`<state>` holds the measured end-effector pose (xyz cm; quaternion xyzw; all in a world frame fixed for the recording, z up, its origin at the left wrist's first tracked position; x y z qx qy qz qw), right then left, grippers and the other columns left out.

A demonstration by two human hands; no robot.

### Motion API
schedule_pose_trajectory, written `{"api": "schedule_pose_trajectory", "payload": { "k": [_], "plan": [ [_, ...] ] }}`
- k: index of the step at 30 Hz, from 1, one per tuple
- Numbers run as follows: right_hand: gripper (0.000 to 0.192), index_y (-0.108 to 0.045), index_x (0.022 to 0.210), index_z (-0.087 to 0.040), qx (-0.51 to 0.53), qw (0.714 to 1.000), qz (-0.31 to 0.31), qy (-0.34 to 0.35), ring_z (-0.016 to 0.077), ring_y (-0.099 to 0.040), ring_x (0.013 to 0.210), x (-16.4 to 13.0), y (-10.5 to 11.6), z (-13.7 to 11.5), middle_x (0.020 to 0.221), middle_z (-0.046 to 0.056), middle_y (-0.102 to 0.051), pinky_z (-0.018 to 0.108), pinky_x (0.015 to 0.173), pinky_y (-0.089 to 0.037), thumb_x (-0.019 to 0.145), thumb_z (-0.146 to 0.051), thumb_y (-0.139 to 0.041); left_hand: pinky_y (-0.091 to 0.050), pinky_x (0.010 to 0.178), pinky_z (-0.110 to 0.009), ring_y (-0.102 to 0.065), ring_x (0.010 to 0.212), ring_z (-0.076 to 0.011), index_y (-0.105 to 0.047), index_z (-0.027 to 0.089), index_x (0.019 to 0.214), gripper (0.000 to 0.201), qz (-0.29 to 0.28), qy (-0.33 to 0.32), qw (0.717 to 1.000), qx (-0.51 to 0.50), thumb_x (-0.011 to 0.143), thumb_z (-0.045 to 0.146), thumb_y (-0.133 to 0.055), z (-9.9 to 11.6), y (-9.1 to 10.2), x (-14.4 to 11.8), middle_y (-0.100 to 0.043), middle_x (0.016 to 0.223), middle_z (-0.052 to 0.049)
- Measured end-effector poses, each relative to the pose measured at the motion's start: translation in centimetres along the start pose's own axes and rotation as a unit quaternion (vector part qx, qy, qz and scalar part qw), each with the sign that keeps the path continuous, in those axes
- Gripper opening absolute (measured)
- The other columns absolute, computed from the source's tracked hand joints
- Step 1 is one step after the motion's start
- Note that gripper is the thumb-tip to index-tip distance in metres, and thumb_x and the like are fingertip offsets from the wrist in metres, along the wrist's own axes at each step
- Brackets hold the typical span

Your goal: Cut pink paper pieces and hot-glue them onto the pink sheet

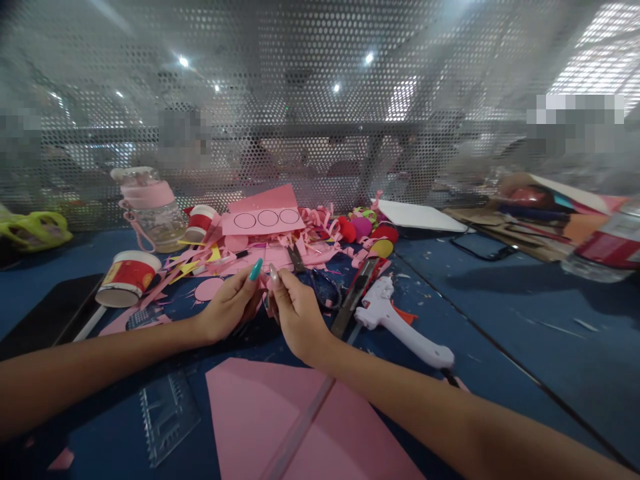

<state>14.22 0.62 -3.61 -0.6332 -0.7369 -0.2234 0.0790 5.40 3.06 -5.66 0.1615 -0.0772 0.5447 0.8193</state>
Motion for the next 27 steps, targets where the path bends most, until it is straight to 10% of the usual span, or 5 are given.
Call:
{"api": "schedule_pose_trajectory", "payload": {
  "k": [27],
  "plan": [
    [0.029,-0.040,0.066,-0.020,-0.001,1.000,0.007,-0.022,0.0098,-0.040,0.047,0.0,0.2,0.7,0.053,-0.004,-0.042,0.023,0.046,-0.033,0.088,-0.040,-0.037,-0.028,0.037,-0.017,-0.034,0.037,-0.0039,-0.050,0.014,0.067,0.038,0.018,0.012,1.000,0.008,0.083,0.049,-0.044,-0.4,0.6,0.3,-0.041,0.046,0.006]
  ]
}}
Point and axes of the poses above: each hand's wrist, its own x-axis towards the middle knuckle, its own y-axis out of the back of the hand, z = x × y, the point moved 8 cm from there along x, towards the middle knuckle
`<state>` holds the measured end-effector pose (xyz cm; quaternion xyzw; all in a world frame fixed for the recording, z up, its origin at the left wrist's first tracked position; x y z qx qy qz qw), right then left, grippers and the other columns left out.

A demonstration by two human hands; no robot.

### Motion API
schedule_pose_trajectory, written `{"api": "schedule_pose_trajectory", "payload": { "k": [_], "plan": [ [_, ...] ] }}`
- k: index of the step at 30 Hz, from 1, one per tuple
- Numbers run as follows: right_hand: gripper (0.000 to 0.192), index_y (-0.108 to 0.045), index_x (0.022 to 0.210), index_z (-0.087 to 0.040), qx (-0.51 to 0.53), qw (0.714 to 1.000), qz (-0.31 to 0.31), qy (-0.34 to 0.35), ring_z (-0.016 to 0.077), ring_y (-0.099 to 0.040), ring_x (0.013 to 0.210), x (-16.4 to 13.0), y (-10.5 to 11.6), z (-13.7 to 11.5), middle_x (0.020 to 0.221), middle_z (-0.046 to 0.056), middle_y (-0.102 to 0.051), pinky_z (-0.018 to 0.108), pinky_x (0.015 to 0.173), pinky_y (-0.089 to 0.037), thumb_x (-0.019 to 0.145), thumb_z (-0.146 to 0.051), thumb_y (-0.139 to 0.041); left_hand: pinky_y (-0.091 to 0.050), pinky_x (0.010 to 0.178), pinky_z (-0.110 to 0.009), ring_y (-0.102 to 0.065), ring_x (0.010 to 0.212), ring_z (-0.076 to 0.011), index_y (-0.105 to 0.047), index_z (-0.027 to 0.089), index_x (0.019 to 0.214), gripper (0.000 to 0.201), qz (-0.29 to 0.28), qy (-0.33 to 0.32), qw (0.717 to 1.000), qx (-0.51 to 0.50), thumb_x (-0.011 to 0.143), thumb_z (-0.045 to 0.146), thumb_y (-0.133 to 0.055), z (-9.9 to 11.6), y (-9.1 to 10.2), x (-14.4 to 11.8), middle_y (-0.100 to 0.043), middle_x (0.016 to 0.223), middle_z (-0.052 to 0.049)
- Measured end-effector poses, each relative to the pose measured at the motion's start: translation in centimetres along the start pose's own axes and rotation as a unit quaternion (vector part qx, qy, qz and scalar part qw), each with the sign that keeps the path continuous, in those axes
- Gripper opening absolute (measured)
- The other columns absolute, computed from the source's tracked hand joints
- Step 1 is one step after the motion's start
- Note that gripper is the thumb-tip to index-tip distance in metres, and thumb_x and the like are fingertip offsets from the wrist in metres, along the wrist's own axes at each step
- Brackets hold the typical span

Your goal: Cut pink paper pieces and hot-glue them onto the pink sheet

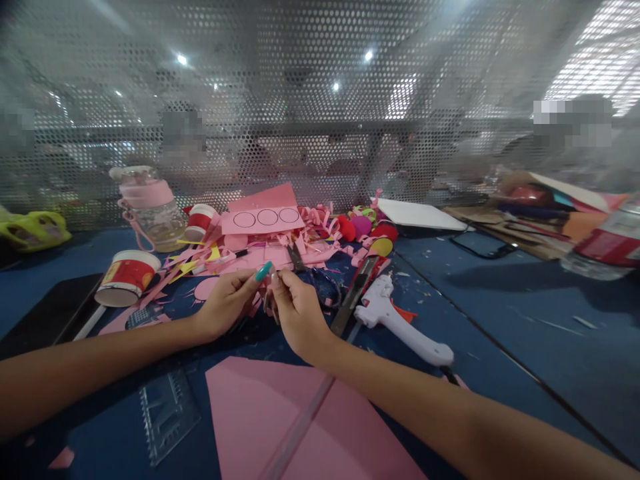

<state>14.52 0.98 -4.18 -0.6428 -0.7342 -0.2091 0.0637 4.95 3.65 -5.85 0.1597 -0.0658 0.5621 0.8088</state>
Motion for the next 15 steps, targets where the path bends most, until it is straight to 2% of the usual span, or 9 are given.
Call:
{"api": "schedule_pose_trajectory", "payload": {
  "k": [5,9,15],
  "plan": [
    [0.027,-0.043,0.067,-0.020,-0.003,1.000,0.016,0.004,0.0097,-0.042,0.045,0.01,0.30,-0.21,0.052,-0.004,-0.043,0.023,0.044,-0.034,0.087,-0.037,-0.039,-0.030,0.039,-0.016,-0.041,0.043,-0.0043,-0.052,0.014,0.069,0.035,-0.030,-0.007,0.999,-0.027,0.080,0.047,-0.049,0.58,-0.56,-0.02,-0.052,0.056,0.003],
    [0.026,-0.042,0.064,-0.020,-0.012,0.999,0.018,0.028,0.0087,-0.041,0.042,-0.05,0.38,-0.62,0.050,-0.005,-0.043,0.022,0.042,-0.032,0.087,-0.032,-0.038,-0.030,0.039,-0.016,-0.042,0.043,-0.0038,-0.053,0.014,0.068,0.033,-0.051,-0.002,0.998,-0.047,0.079,0.045,-0.053,0.65,-1.00,0.00,-0.053,0.057,0.003],
    [0.026,-0.043,0.063,-0.020,-0.016,0.999,0.023,0.023,0.0082,-0.041,0.039,-0.20,0.47,-0.44,0.048,-0.005,-0.043,0.021,0.040,-0.035,0.086,-0.032,-0.038,-0.040,0.048,-0.018,-0.053,0.051,-0.0072,-0.052,0.014,0.072,0.030,-0.024,0.024,0.996,-0.084,0.072,0.041,-0.062,-0.15,-0.61,0.17,-0.057,0.060,0.002]
  ]
}}
Point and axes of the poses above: each hand's wrist, its own x-axis towards the middle knuckle, its own y-axis out of the back of the hand, z = x × y, the point moved 8 cm from there along x, towards the middle knuckle
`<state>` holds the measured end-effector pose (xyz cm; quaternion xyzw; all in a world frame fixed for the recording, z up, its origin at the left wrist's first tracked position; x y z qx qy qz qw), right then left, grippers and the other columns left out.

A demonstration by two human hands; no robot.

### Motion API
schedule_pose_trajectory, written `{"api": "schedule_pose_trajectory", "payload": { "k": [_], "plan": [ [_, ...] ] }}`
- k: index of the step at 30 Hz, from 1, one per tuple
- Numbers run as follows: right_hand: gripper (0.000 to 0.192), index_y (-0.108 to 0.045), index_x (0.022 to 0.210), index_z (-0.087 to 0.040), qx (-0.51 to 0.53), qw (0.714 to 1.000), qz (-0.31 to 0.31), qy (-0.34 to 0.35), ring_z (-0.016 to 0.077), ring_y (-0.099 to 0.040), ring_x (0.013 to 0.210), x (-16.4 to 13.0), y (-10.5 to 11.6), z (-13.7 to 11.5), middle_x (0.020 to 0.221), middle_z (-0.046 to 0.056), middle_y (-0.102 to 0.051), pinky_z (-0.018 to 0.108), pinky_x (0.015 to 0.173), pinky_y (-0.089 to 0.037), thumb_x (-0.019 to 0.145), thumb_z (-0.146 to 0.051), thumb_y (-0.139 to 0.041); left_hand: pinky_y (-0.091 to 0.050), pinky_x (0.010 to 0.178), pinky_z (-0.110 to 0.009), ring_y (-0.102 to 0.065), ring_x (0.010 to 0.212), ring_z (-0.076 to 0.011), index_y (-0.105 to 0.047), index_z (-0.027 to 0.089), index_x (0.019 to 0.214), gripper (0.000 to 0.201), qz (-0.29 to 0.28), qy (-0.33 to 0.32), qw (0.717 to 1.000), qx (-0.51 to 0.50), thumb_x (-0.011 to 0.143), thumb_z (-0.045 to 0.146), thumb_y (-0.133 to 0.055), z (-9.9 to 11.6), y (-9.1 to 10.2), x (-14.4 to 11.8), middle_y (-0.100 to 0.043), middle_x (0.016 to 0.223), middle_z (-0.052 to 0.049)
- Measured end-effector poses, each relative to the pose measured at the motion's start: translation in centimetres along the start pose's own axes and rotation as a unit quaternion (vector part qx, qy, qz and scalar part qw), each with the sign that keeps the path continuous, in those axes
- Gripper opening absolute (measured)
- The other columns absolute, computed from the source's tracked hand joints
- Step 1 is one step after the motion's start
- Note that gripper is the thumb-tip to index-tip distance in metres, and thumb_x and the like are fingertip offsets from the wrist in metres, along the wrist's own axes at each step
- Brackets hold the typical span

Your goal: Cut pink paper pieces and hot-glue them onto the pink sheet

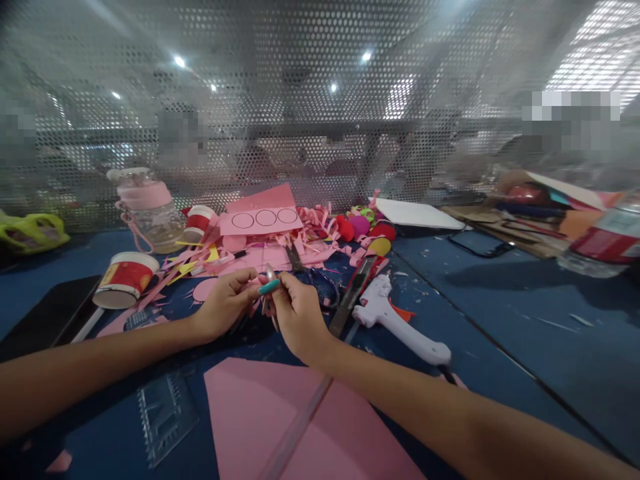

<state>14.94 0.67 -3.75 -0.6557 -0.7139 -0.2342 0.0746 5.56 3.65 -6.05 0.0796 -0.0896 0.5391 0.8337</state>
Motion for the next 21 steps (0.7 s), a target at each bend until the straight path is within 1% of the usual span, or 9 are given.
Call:
{"api": "schedule_pose_trajectory", "payload": {
  "k": [2,3,6,8,9,12,16,18,21],
  "plan": [
    [0.027,-0.042,0.062,-0.020,0.003,1.000,-0.001,-0.007,0.0077,-0.040,0.038,0.0,0.0,0.1,0.047,-0.005,-0.043,0.021,0.039,-0.033,0.086,-0.032,-0.038,-0.042,0.050,-0.019,-0.055,0.053,-0.0085,-0.051,0.014,0.074,0.030,-0.003,0.007,1.000,-0.022,0.071,0.042,-0.063,-0.1,-0.1,0.0,-0.057,0.061,0.001],
    [0.027,-0.042,0.062,-0.020,0.004,1.000,-0.002,-0.008,0.0075,-0.039,0.038,0.0,0.0,0.1,0.047,-0.005,-0.043,0.021,0.038,-0.032,0.086,-0.032,-0.038,-0.041,0.048,-0.018,-0.055,0.052,-0.0082,-0.051,0.014,0.075,0.031,-0.008,0.009,0.999,-0.032,0.071,0.042,-0.063,0.0,-0.2,-0.1,-0.058,0.061,0.002],
    [0.026,-0.041,0.062,-0.020,0.000,1.000,-0.001,0.000,0.0072,-0.038,0.039,0.0,0.0,0.0,0.047,-0.005,-0.042,0.020,0.039,-0.031,0.086,-0.030,-0.039,-0.030,0.036,-0.014,-0.044,0.038,-0.0036,-0.049,0.015,0.075,0.031,-0.015,0.014,0.999,-0.043,0.071,0.043,-0.063,0.2,-0.4,-0.2,-0.054,0.052,0.005],
    [0.026,-0.041,0.062,-0.020,-0.002,1.000,-0.001,0.008,0.0074,-0.037,0.041,0.0,0.0,-0.2,0.048,-0.006,-0.041,0.020,0.041,-0.030,0.086,-0.029,-0.039,-0.023,0.032,-0.014,-0.034,0.032,-0.0016,-0.047,0.016,0.073,0.032,-0.018,0.017,0.999,-0.043,0.071,0.044,-0.063,0.4,-0.5,-0.2,-0.050,0.046,0.007],
    [0.026,-0.041,0.062,-0.020,-0.002,1.000,0.000,0.012,0.0074,-0.037,0.042,0.1,0.0,-0.2,0.049,-0.006,-0.040,0.021,0.041,-0.030,0.086,-0.029,-0.038,-0.022,0.031,-0.014,-0.032,0.031,-0.0014,-0.047,0.016,0.073,0.033,-0.021,0.020,0.999,-0.044,0.071,0.045,-0.062,0.4,-0.6,-0.2,-0.050,0.046,0.007],
    [0.025,-0.040,0.063,-0.020,-0.003,1.000,0.006,0.028,0.0076,-0.036,0.044,0.1,0.1,-0.5,0.050,-0.006,-0.039,0.021,0.043,-0.030,0.086,-0.027,-0.038,-0.025,0.033,-0.014,-0.036,0.033,-0.0018,-0.049,0.015,0.076,0.035,-0.033,0.025,0.998,-0.044,0.069,0.046,-0.063,0.4,-0.9,-0.1,-0.054,0.052,0.006],
    [0.023,-0.039,0.064,-0.020,-0.001,0.999,0.000,0.038,0.0077,-0.035,0.044,0.1,0.1,-0.6,0.051,-0.006,-0.038,0.021,0.044,-0.030,0.086,-0.023,-0.038,-0.024,0.032,-0.015,-0.033,0.032,-0.0013,-0.055,0.014,0.079,0.035,-0.024,0.020,0.999,0.004,0.070,0.047,-0.062,0.5,-0.7,-0.1,-0.049,0.050,0.007],
    [0.023,-0.039,0.064,-0.020,0.004,0.999,0.000,0.034,0.0079,-0.035,0.045,0.1,0.1,-0.5,0.052,-0.006,-0.038,0.021,0.045,-0.030,0.087,-0.025,-0.038,-0.024,0.032,-0.016,-0.031,0.031,-0.0018,-0.056,0.014,0.078,0.036,-0.028,0.004,0.999,0.036,0.074,0.050,-0.055,0.7,-0.6,-0.2,-0.047,0.047,0.007],
    [0.025,-0.040,0.066,-0.020,0.004,1.000,0.007,0.018,0.0081,-0.035,0.045,0.2,0.2,-0.1,0.053,-0.006,-0.040,0.022,0.045,-0.031,0.088,-0.031,-0.037,-0.029,0.036,-0.018,-0.036,0.033,-0.0045,-0.054,0.015,0.071,0.041,-0.033,-0.028,0.995,0.094,0.083,0.051,-0.040,1.0,-0.4,-0.4,-0.045,0.043,0.005]
  ]
}}
Point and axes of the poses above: each hand's wrist, its own x-axis towards the middle knuckle, its own y-axis out of the back of the hand, z = x × y, the point moved 8 cm from there along x, towards the middle knuckle
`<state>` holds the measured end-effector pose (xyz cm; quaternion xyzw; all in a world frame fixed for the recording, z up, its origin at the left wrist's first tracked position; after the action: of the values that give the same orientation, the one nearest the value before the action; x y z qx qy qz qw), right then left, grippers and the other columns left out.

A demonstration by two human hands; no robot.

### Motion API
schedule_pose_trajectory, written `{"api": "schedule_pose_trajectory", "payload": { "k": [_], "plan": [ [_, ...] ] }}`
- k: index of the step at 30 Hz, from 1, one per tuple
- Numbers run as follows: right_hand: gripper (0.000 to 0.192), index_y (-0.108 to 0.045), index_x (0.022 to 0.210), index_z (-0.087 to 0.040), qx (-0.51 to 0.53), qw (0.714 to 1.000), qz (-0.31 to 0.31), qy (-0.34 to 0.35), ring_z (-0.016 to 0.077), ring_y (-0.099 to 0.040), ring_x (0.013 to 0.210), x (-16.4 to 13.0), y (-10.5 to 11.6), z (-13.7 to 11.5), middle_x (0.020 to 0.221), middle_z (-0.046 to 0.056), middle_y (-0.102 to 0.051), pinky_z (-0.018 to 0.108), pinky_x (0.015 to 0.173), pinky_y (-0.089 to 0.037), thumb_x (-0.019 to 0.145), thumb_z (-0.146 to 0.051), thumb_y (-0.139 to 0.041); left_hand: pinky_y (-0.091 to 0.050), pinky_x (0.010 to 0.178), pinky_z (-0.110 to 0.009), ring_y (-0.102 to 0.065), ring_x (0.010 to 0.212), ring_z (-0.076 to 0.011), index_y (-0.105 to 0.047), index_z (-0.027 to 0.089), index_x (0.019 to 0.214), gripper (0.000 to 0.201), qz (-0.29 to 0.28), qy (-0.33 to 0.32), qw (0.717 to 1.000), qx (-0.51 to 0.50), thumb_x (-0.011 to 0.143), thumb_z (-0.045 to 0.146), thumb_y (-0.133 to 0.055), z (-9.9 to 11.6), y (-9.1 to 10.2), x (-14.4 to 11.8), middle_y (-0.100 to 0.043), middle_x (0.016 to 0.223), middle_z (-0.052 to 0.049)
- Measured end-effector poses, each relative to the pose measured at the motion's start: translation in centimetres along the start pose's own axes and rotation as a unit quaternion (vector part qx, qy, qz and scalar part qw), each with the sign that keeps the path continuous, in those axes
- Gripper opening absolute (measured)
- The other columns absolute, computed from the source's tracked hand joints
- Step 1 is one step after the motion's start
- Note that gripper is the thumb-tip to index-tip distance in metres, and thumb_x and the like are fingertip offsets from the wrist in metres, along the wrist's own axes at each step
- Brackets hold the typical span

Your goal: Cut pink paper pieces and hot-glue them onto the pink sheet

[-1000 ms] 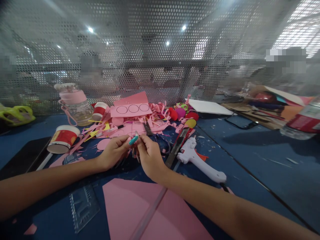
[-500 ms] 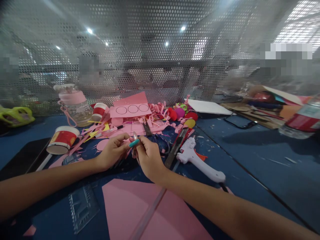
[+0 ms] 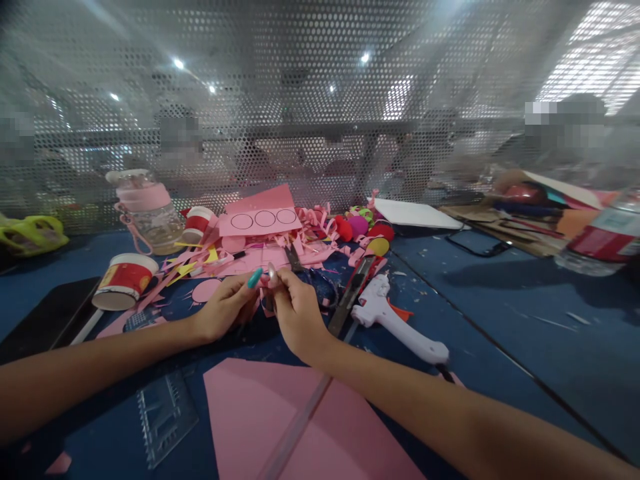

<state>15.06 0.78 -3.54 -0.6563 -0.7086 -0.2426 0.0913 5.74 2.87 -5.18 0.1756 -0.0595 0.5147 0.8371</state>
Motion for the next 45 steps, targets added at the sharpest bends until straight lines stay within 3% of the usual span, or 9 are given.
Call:
{"api": "schedule_pose_trajectory", "payload": {
  "k": [3,6,11,15,24,35,45],
  "plan": [
    [0.027,-0.041,0.066,-0.020,-0.027,1.000,0.008,-0.008,0.0086,-0.034,0.047,0.1,0.1,0.3,0.053,-0.006,-0.037,0.023,0.046,-0.030,0.089,-0.035,-0.037,-0.033,0.040,-0.019,-0.043,0.039,-0.0066,-0.050,0.015,0.065,0.046,0.014,0.000,0.998,0.057,0.087,0.050,-0.031,-0.1,0.3,-0.2,-0.049,0.048,0.003],
    [0.030,-0.039,0.064,-0.020,-0.041,0.999,0.006,-0.004,0.0087,-0.034,0.047,0.1,0.1,0.4,0.052,-0.006,-0.035,0.023,0.046,-0.029,0.089,-0.036,-0.035,-0.035,0.046,-0.021,-0.045,0.046,-0.0081,-0.051,0.016,0.072,0.042,0.021,0.002,0.991,0.130,0.089,0.047,-0.030,0.3,0.5,-0.2,-0.050,0.053,0.003],
    [0.033,-0.037,0.062,-0.020,-0.041,0.999,-0.002,-0.005,0.0081,-0.035,0.046,0.1,-0.1,0.5,0.051,-0.006,-0.037,0.023,0.047,-0.030,0.090,-0.038,-0.034,-0.038,0.060,-0.026,-0.048,0.064,-0.0124,-0.051,0.017,0.076,0.039,0.058,-0.053,0.960,0.268,0.091,0.040,-0.023,2.0,1.1,0.1,-0.054,0.069,-0.001],
    [0.035,-0.037,0.061,-0.020,-0.059,0.998,-0.005,-0.013,0.0085,-0.035,0.046,0.2,-0.2,0.7,0.051,-0.006,-0.037,0.023,0.047,-0.029,0.090,-0.040,-0.035,-0.035,0.059,-0.026,-0.044,0.061,-0.0127,-0.048,0.017,0.074,0.037,0.068,-0.063,0.942,0.322,0.092,0.036,-0.022,2.5,1.3,0.3,-0.052,0.067,0.000],
    [0.036,-0.039,0.063,-0.020,-0.040,0.999,-0.035,-0.009,0.0088,-0.038,0.049,0.2,-0.6,0.2,0.053,-0.005,-0.039,0.023,0.048,-0.031,0.090,-0.042,-0.033,-0.029,0.051,-0.024,-0.037,0.051,-0.0102,-0.034,0.019,0.066,0.028,0.101,-0.037,0.956,0.273,0.090,0.031,-0.027,2.3,1.3,-0.1,-0.041,0.057,0.004],
    [0.033,-0.040,0.065,-0.020,0.002,0.998,-0.066,-0.010,0.0087,-0.038,0.048,-0.1,-1.2,-0.1,0.053,-0.006,-0.040,0.022,0.049,-0.033,0.089,-0.043,-0.036,-0.027,0.049,-0.024,-0.037,0.047,-0.0094,-0.037,0.019,0.073,0.027,0.136,-0.013,0.963,0.232,0.091,0.036,-0.026,1.2,1.4,-0.9,-0.040,0.053,0.006],
    [0.035,-0.040,0.064,-0.020,-0.028,0.998,-0.062,-0.003,0.0084,-0.039,0.047,-0.1,-1.2,-0.3,0.052,-0.005,-0.041,0.022,0.047,-0.032,0.089,-0.044,-0.035,-0.028,0.050,-0.023,-0.038,0.049,-0.0091,-0.036,0.019,0.068,0.026,0.159,-0.031,0.956,0.243,0.090,0.032,-0.030,1.8,1.7,-1.1,-0.040,0.055,0.005]
  ]
}}
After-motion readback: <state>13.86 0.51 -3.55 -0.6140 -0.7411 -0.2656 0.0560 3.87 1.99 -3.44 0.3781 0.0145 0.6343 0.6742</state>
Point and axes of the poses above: each hand's wrist, its own x-axis towards the middle knuckle, its own y-axis out of the back of the hand, z = x × y, the point moved 8 cm from there along x, towards the middle knuckle
